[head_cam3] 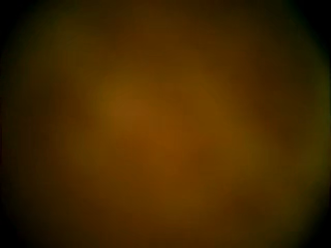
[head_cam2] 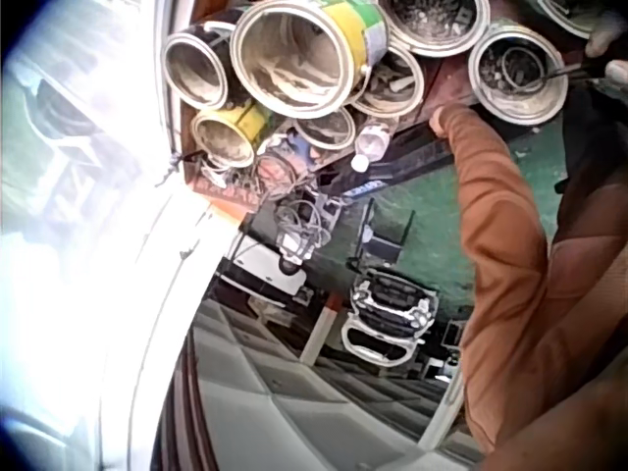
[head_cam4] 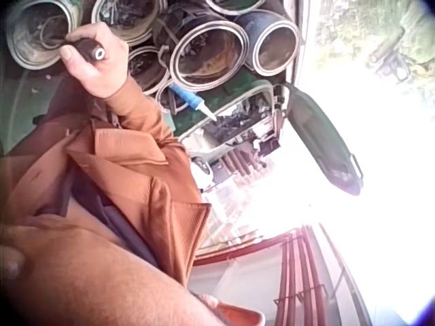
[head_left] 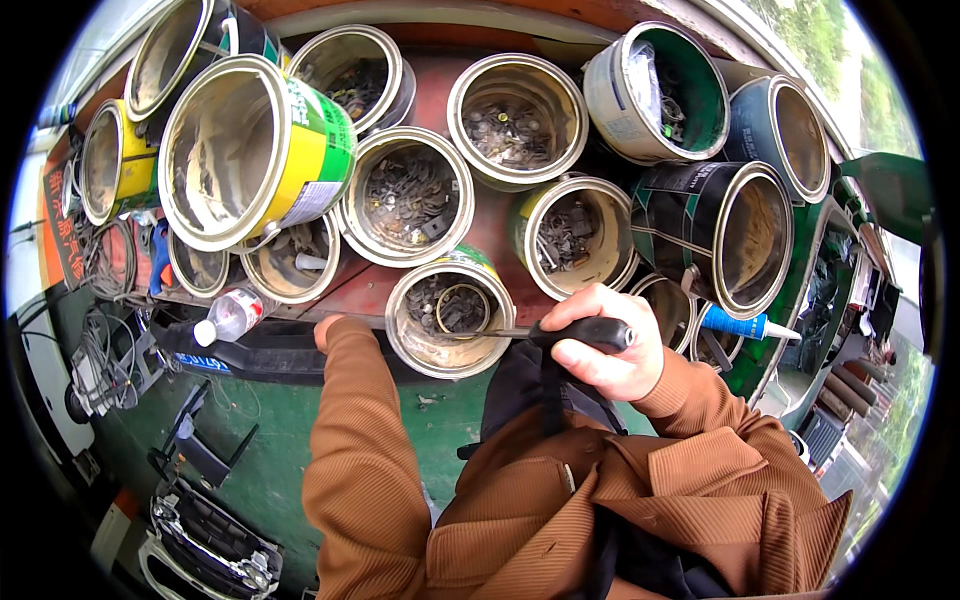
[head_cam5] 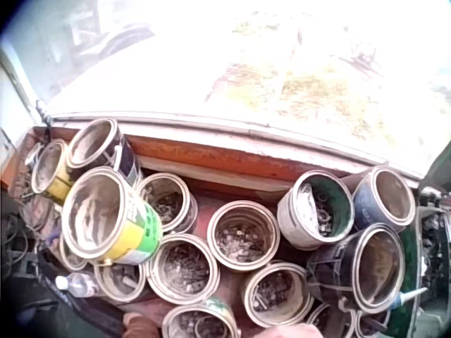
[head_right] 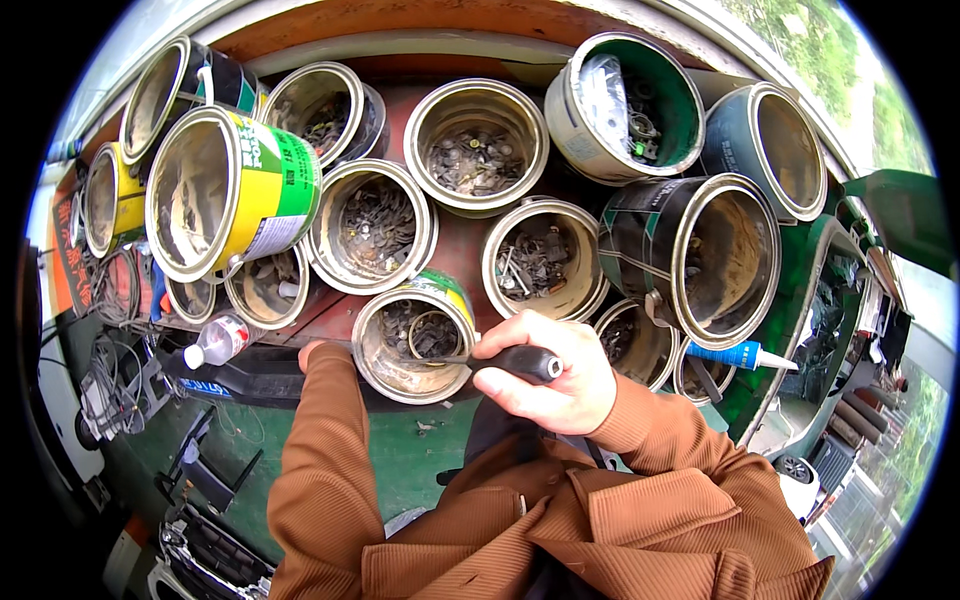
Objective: The person is repairing a white car bumper in a garage. They use a screwdriver to remove screws from the black plastic grille section, then walk to a shelf to retrieve a small metal part from a container. They return to the bumper and use a socket wrench to tighten bolts on the bumper assembly.
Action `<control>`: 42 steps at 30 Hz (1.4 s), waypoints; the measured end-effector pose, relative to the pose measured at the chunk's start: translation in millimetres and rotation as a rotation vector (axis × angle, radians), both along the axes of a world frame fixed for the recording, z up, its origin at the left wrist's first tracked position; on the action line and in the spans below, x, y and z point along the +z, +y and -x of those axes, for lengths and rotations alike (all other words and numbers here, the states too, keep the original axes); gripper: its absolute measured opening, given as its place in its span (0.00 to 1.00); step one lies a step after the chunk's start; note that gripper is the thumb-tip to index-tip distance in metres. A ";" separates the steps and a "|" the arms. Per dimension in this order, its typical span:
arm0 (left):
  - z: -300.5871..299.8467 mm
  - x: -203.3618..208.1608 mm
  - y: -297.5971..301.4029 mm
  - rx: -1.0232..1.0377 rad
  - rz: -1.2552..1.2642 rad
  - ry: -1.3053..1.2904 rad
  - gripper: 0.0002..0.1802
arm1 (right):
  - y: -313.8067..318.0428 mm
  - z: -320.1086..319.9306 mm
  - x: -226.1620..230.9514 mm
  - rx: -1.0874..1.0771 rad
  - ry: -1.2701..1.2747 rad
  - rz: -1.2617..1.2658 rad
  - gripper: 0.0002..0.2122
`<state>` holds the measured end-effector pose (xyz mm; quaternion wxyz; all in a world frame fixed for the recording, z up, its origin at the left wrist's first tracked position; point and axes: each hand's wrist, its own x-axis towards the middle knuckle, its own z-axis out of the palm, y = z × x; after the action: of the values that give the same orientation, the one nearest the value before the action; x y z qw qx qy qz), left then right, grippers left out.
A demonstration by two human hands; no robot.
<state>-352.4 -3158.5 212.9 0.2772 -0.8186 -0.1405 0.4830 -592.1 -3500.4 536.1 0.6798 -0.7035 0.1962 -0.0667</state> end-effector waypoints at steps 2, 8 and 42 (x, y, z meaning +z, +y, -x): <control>0.5 -6.4 4.4 0.013 0.010 0.006 0.16 | -2.8 -0.2 2.6 0.024 0.018 -0.001 0.10; 2.4 -16.7 10.3 0.210 0.036 -0.128 0.17 | -9.4 0.2 11.2 0.038 -0.007 -0.022 0.09; -0.7 0.6 -5.9 0.013 0.016 -0.037 0.12 | 16.1 -78.6 -41.4 -0.072 -0.007 0.353 0.15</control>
<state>-351.7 -3164.4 213.5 0.2647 -0.8288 -0.1468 0.4706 -513.5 -3484.3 494.7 0.5436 -0.8043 0.2040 -0.1267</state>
